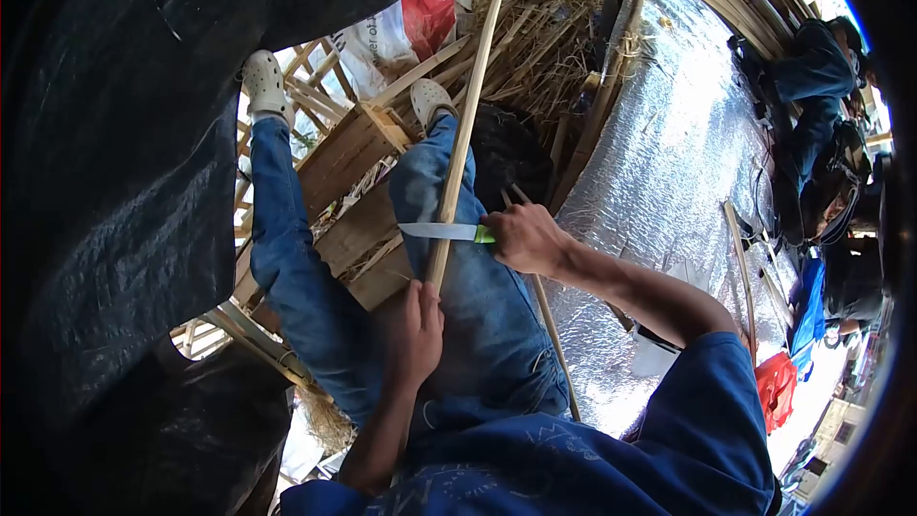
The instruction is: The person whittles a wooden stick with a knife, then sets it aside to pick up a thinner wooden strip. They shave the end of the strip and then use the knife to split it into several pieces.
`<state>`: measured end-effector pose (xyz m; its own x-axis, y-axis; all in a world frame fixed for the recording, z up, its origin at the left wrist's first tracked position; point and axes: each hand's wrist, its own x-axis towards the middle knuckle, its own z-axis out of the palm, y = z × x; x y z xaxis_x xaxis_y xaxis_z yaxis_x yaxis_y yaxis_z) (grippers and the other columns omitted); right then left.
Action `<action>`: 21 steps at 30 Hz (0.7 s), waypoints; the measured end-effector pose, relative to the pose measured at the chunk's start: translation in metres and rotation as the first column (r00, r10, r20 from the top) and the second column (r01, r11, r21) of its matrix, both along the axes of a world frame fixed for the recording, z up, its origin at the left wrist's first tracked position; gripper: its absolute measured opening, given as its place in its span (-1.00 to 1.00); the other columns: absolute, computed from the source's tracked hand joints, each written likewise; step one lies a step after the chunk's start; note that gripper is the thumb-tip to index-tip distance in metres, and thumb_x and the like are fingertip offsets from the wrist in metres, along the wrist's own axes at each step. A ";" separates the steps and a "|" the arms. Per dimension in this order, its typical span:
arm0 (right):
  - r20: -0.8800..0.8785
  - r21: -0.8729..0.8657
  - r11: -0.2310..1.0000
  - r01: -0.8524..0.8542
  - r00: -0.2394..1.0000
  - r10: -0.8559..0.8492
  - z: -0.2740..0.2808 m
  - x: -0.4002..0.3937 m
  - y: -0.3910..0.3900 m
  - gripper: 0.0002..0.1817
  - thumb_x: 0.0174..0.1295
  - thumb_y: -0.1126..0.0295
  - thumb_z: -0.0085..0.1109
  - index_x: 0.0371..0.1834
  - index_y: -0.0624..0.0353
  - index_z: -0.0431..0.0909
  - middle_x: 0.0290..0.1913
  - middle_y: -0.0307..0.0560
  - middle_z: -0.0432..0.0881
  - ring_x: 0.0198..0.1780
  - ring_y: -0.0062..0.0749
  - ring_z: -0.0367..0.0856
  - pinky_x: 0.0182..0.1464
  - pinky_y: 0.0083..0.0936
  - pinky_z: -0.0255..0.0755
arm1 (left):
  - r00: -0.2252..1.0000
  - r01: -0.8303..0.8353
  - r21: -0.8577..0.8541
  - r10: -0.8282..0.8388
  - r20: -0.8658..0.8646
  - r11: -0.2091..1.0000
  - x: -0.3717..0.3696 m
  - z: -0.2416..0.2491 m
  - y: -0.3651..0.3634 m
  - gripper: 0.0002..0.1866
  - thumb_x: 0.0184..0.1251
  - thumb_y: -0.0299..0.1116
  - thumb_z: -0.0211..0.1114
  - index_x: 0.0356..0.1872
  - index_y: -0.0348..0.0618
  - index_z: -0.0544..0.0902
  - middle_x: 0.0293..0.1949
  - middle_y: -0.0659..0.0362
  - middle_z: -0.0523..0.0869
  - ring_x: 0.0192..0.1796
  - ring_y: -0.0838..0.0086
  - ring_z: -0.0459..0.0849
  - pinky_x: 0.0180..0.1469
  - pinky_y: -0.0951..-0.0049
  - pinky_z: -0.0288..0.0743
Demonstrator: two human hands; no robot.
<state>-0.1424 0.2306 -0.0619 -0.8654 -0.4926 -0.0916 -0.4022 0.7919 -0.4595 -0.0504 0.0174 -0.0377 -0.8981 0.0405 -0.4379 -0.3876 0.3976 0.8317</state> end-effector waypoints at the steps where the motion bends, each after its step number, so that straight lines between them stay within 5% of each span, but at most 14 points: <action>1: -0.011 -0.016 1.000 0.012 1.000 -0.012 -0.001 0.001 0.001 -0.65 -0.07 0.46 0.17 -0.14 0.22 0.67 -0.63 -0.02 0.59 -0.65 -0.17 0.55 -0.59 -0.30 0.42 | 1.000 0.020 -0.030 -0.021 -0.020 0.999 0.001 -0.001 0.000 -0.67 0.55 -0.19 -0.08 -0.34 -0.24 0.44 -0.59 0.08 0.53 -0.51 0.21 0.61 -0.44 0.28 0.39; 8: 0.102 -0.031 0.998 -0.047 0.994 0.050 0.005 -0.016 0.005 -0.68 -0.12 0.50 0.13 -0.23 0.19 0.69 -0.67 -0.06 0.56 -0.68 -0.23 0.52 -0.61 -0.34 0.41 | 0.996 0.067 -0.077 -0.071 -0.055 0.995 -0.004 0.005 0.000 -0.65 0.55 -0.18 -0.07 -0.35 -0.24 0.44 -0.63 0.05 0.55 -0.54 0.17 0.63 -0.50 0.26 0.37; 12: -0.027 -0.101 0.994 0.035 0.999 -0.038 0.011 -0.018 0.005 -0.74 -0.05 0.48 0.13 -0.26 0.17 0.70 -0.66 -0.08 0.58 -0.69 -0.28 0.52 -0.60 -0.35 0.42 | 0.997 0.068 0.005 -0.068 -0.029 0.998 -0.006 0.013 0.002 -0.67 0.55 -0.20 -0.06 -0.36 -0.23 0.43 -0.66 0.04 0.55 -0.56 0.13 0.64 -0.52 0.24 0.39; 21: -0.036 -0.073 0.996 0.050 0.998 -0.053 -0.006 -0.020 -0.003 -0.81 0.00 0.47 0.16 -0.31 0.21 0.69 -0.65 0.02 0.57 -0.65 -0.11 0.54 -0.58 -0.26 0.42 | 0.948 0.077 -0.412 -0.194 -0.252 0.908 0.002 0.023 0.017 -0.81 0.50 -0.32 0.02 -0.29 -0.22 0.40 -0.59 -0.08 0.60 -0.48 0.01 0.66 -0.61 0.15 0.41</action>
<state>-0.1629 0.2278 -0.0676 -0.8918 -0.4517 -0.0242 -0.3801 0.7773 -0.5013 -0.0479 0.0344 -0.0152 -0.9835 0.0486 -0.1741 -0.0803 0.7452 0.6619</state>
